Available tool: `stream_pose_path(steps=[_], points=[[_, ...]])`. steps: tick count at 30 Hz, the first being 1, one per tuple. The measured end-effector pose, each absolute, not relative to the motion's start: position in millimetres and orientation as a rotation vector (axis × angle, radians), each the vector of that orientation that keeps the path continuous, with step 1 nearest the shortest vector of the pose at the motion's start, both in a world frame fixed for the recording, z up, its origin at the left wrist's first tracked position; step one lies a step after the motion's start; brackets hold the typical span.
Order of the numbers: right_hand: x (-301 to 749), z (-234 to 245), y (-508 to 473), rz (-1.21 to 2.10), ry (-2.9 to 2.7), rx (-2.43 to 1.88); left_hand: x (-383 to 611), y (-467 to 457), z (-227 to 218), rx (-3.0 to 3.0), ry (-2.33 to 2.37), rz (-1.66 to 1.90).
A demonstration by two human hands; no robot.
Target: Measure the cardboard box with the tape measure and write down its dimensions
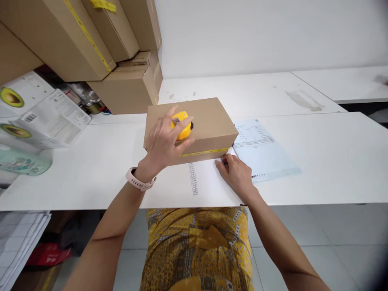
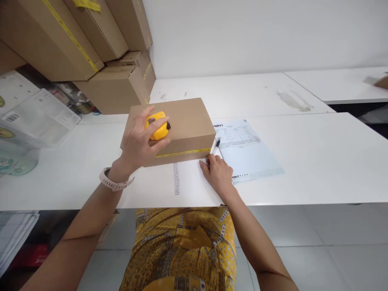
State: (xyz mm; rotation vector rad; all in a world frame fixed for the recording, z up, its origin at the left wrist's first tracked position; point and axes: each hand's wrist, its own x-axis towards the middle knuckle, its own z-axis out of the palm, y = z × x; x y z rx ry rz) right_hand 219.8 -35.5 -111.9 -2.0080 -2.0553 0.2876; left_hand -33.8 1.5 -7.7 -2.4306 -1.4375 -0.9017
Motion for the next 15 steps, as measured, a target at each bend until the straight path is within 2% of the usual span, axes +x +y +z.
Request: stream_pose_path(steps=[4,10,15], points=[[219.2,-111.3,-35.3,0.24,-2.091,-2.078,-36.3,6.1,-17.4,-2.478,-1.425,-0.767],[219.5,-115.9,-37.4,0.222,-2.06,-2.111,-32.4,55.0,-18.6,-2.468,-1.485,-0.823],[231.5,-122.3,-40.4,0.346,-1.688,-1.936,-20.2,82.0,-17.1,-2.49,-1.413,-0.919]])
